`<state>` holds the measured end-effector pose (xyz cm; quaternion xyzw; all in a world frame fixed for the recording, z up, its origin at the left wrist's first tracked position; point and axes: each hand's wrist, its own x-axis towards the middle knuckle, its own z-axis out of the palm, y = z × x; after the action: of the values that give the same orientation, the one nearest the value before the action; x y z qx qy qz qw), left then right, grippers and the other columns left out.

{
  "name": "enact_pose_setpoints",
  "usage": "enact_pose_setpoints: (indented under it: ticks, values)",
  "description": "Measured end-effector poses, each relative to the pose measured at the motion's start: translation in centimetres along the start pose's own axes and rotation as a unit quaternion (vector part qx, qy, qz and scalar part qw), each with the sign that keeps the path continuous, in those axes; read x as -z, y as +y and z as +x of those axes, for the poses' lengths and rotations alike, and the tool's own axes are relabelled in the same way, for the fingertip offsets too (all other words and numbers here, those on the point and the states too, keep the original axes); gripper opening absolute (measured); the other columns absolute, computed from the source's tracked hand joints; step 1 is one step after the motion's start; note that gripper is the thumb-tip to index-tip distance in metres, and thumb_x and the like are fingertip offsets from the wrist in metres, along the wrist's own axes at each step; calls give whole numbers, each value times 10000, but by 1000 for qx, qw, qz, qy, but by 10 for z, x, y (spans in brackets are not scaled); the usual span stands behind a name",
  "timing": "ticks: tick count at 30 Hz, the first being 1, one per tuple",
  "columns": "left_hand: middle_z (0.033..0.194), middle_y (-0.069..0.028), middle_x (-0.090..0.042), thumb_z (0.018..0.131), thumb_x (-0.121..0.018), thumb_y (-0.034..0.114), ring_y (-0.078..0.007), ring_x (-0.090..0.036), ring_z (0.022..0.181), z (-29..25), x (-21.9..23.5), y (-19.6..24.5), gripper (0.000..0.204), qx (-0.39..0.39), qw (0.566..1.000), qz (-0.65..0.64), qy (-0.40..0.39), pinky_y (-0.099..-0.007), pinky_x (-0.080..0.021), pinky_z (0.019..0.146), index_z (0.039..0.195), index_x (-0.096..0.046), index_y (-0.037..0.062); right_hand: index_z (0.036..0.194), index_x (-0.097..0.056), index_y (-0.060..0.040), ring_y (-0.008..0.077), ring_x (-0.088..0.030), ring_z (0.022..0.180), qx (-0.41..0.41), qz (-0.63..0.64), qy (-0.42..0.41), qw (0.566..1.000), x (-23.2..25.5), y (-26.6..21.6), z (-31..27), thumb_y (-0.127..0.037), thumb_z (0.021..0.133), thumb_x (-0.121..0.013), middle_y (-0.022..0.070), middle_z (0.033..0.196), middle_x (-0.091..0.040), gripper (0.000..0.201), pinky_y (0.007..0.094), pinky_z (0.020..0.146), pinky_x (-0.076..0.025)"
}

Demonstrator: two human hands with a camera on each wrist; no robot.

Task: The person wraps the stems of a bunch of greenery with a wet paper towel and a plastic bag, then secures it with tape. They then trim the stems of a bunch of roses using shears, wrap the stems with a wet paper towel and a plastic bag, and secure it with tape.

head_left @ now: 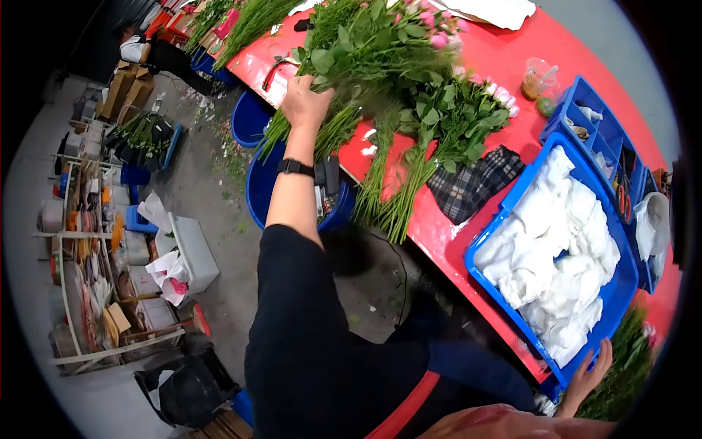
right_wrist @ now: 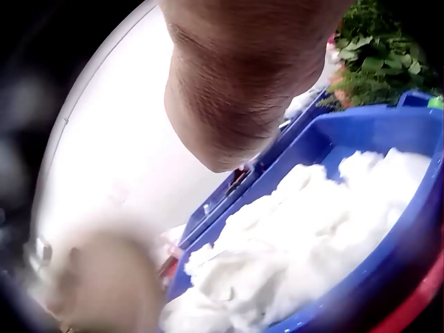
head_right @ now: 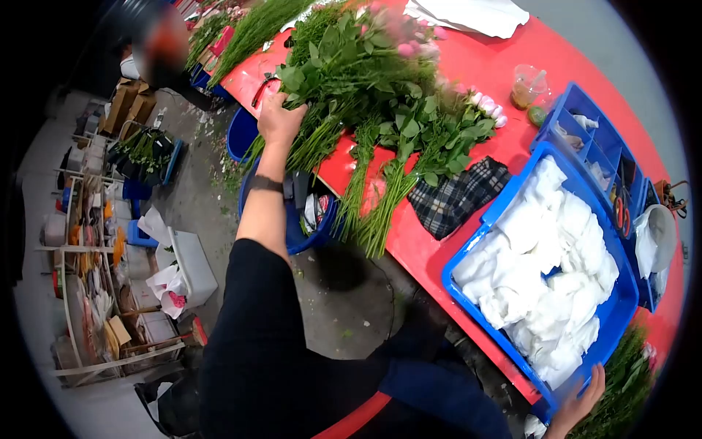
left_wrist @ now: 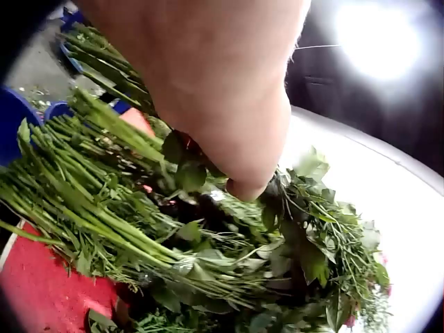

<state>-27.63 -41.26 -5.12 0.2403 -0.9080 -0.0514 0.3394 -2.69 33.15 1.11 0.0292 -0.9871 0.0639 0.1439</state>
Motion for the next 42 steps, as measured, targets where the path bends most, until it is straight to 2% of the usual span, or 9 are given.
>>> enact_pose_setpoints:
  ticks: [4,11,16,20,23,25,29,33,42]
  values:
    - [754,-91,-676,689,-755,212,-171,-639,628,-22,70,26,347,79,943,-272,-177,-281,-502,596,956,-682,2,1142,-563,37,315,-556,1074,53,134,-39,989,-18,-82,46,47,858,-567,172,1146,-584,285,376,941,-416]
    - [764,-86,-595,886,-546,176,-219,-587,597,-88,161,93,145,217,522,-756,-329,-417,-514,607,936,-566,41,1254,-517,-2,392,-569,1021,285,421,-202,837,-55,-259,111,-273,708,-803,207,1142,-590,674,415,911,-446]
    - [840,-84,-619,912,-498,252,-252,-609,716,-151,192,137,232,228,342,-858,-307,-480,-495,689,998,-592,57,1182,-560,8,369,-613,890,198,508,-385,744,-86,-309,89,-325,753,-756,243,1014,-623,577,381,808,-479]
    - [979,-111,-660,946,-488,304,-286,-650,807,-213,244,192,369,367,492,-763,-202,-442,-520,715,1190,-538,33,949,-620,5,336,-620,674,169,467,-489,717,-79,-267,67,-302,789,-712,206,714,-616,359,402,643,-478]
    - [889,-132,-682,830,-712,256,-183,-640,725,-281,256,138,347,-26,819,-282,-499,-302,-511,656,1029,-616,-11,844,-612,7,353,-620,686,243,419,-455,747,-71,-219,59,-307,803,-655,199,689,-608,320,427,641,-480]
    - [768,-117,-670,698,-823,195,-166,-631,634,-288,298,192,336,-69,758,-153,-630,-284,-490,573,957,-687,30,835,-618,8,362,-628,709,316,317,-404,798,-74,-191,45,-315,798,-632,205,699,-616,326,441,655,-489]
    - [1097,-130,-616,569,-858,152,-293,-604,952,-304,299,290,666,-451,801,-193,-343,-387,-450,815,1173,-586,80,686,-635,1,369,-626,658,310,366,-387,788,-57,-147,18,-189,677,-656,198,676,-625,191,471,596,-479]
    - [977,-245,-637,638,-828,308,-386,-623,949,-344,253,323,935,-264,652,-76,-707,-439,-485,801,1339,-339,-72,663,-639,-16,344,-623,637,253,372,-466,762,-35,-113,13,-119,623,-646,171,633,-620,110,435,571,-472]
    - [845,-178,-669,730,-792,267,-240,-654,786,-380,233,367,452,-186,696,-228,-655,-335,-497,725,1028,-610,-21,993,-670,-18,115,-615,701,34,609,-335,718,-30,5,19,-141,783,-675,75,754,-677,244,281,643,-491]
